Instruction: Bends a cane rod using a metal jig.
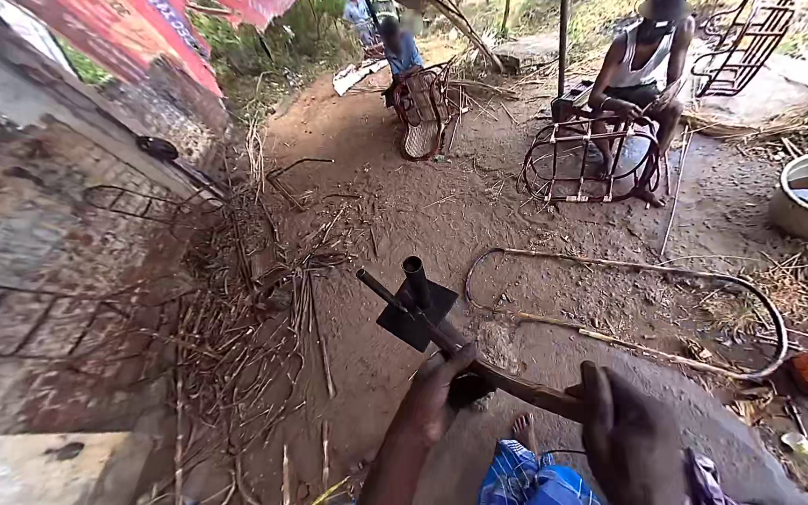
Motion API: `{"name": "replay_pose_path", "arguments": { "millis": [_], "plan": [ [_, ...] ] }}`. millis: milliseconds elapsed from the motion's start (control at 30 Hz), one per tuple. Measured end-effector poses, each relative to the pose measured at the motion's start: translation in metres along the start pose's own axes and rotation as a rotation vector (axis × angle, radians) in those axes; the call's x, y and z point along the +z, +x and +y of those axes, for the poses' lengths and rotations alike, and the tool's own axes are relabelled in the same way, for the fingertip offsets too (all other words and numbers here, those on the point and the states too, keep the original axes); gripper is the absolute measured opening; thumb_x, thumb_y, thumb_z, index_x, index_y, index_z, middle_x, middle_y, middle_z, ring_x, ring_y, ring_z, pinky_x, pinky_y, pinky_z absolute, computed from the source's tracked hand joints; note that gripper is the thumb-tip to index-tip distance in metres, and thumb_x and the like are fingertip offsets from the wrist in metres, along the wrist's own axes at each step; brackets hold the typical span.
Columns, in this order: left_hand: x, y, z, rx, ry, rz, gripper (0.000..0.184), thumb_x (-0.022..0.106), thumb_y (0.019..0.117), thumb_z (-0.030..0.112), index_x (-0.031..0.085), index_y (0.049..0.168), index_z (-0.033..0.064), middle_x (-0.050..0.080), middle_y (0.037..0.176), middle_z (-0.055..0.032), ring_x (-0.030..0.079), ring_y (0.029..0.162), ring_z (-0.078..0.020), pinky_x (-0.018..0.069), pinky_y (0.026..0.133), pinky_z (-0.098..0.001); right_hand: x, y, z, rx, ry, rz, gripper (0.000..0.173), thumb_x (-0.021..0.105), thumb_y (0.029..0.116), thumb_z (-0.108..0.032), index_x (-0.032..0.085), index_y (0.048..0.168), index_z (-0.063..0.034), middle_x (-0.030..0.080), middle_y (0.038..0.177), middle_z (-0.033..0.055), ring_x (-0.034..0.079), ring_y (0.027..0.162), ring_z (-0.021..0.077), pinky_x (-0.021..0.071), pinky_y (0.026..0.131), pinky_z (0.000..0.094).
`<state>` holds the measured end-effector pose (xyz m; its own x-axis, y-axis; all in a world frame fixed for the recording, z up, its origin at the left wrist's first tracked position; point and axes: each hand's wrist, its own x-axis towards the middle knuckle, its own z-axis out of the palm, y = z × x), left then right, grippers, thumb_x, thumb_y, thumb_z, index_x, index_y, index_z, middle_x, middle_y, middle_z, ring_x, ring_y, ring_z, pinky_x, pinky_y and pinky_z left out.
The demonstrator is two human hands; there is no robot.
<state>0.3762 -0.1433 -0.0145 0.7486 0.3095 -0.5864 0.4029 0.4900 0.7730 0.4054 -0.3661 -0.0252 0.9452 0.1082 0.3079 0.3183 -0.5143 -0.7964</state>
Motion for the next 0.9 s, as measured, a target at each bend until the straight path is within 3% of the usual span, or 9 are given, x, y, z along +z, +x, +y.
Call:
{"name": "replay_pose_path", "arguments": {
  "millis": [133,300,433,500,567,633,700,800,900],
  "plan": [
    [-0.002,0.013,0.002,-0.015,0.016,0.013,0.028,0.056,0.106,0.021,0.056,0.123,-0.0011,0.07,0.098,-0.0216,0.073,0.081,-0.0286,0.063,0.076,-0.0415,0.021,0.001,0.017,0.024,0.001,0.055,0.053,0.038,0.1059,-0.044,0.059,0.065,-0.0167,0.049,0.051,-0.0058,0.05,0.044,0.0081,0.0364,0.039,0.032],
    [0.069,0.055,0.008,0.056,-0.076,0.058,0.027,0.063,0.1022,0.02,0.061,0.118,-0.0019,0.072,0.094,-0.0159,0.073,0.074,-0.0212,0.0633,0.069,-0.0338,0.022,0.13,0.085,0.115,0.083,-0.135,0.056,0.04,0.1047,-0.048,0.064,0.072,-0.01,0.059,0.061,0.0043,0.056,0.055,0.0196,0.0436,0.053,0.049],
    [0.125,0.116,0.012,0.166,-0.228,0.274,0.039,0.06,0.1041,0.019,0.048,0.133,-0.0052,0.065,0.104,-0.0184,0.069,0.079,-0.0232,0.0621,0.07,-0.0356,0.085,0.247,0.134,0.34,0.429,-0.292,0.039,0.053,0.1011,-0.042,0.062,0.078,-0.0123,0.052,0.059,-0.0042,0.04,0.044,0.0062,0.036,0.043,0.028],
    [0.111,0.101,0.016,0.159,-0.222,0.165,0.042,0.06,0.1043,0.023,0.048,0.136,-0.0028,0.067,0.107,-0.0184,0.071,0.083,-0.0239,0.0629,0.074,-0.0362,0.064,0.233,0.107,0.242,0.347,-0.252,0.045,0.048,0.1032,-0.045,0.059,0.074,-0.0126,0.05,0.058,-0.0026,0.042,0.045,0.0095,0.0374,0.044,0.0315],
    [0.076,0.057,0.002,0.107,-0.164,0.03,0.039,0.062,0.1027,0.033,0.058,0.129,0.0042,0.071,0.104,-0.0147,0.072,0.08,-0.0214,0.0627,0.073,-0.0345,0.022,0.149,0.065,0.134,0.111,-0.126,0.059,0.036,0.1073,-0.051,0.057,0.07,-0.0097,0.052,0.06,0.0058,0.051,0.052,0.0225,0.0413,0.048,0.0482],
    [0.057,0.023,-0.025,0.025,-0.159,-0.014,0.042,0.055,0.105,0.041,0.063,0.121,0.0029,0.071,0.098,-0.0157,0.072,0.08,-0.0239,0.0619,0.073,-0.0378,0.019,0.066,0.032,0.132,0.048,-0.021,0.057,0.033,0.1077,-0.048,0.059,0.072,-0.0121,0.054,0.058,0.0026,0.055,0.051,0.0201,0.0439,0.046,0.0466],
    [0.061,-0.004,-0.056,-0.006,-0.188,-0.105,0.044,0.046,0.1079,0.042,0.064,0.123,0.0044,0.071,0.105,-0.0146,0.071,0.093,-0.0237,0.0602,0.081,-0.0401,0.044,0.019,0.015,0.138,0.044,0.03,0.05,0.038,0.1068,-0.044,0.06,0.072,-0.0149,0.054,0.055,-0.002,0.055,0.046,0.0143,0.0442,0.041,0.0395],
    [0.089,-0.003,-0.066,0.003,-0.281,-0.209,0.056,0.047,0.1005,0.063,0.061,0.133,0.019,0.069,0.12,-0.0062,0.068,0.11,-0.0197,0.0575,0.091,-0.0419,0.073,0.021,0.005,0.131,-0.061,0.006,0.047,0.043,0.1037,-0.041,0.058,0.07,-0.0121,0.051,0.056,0.0031,0.057,0.052,0.0241,0.0436,0.047,0.0449],
    [0.106,0.013,-0.056,0.009,-0.32,-0.203,0.067,0.044,0.0947,0.075,0.061,0.134,0.023,0.069,0.12,-0.0076,0.068,0.108,-0.0257,0.0581,0.086,-0.0519,0.075,0.041,0.008,0.146,-0.133,-0.056,0.048,0.043,0.1044,-0.042,0.056,0.069,-0.0133,0.051,0.056,0.0056,0.059,0.055,0.0278,0.0436,0.048,0.0475]
  ]
}}
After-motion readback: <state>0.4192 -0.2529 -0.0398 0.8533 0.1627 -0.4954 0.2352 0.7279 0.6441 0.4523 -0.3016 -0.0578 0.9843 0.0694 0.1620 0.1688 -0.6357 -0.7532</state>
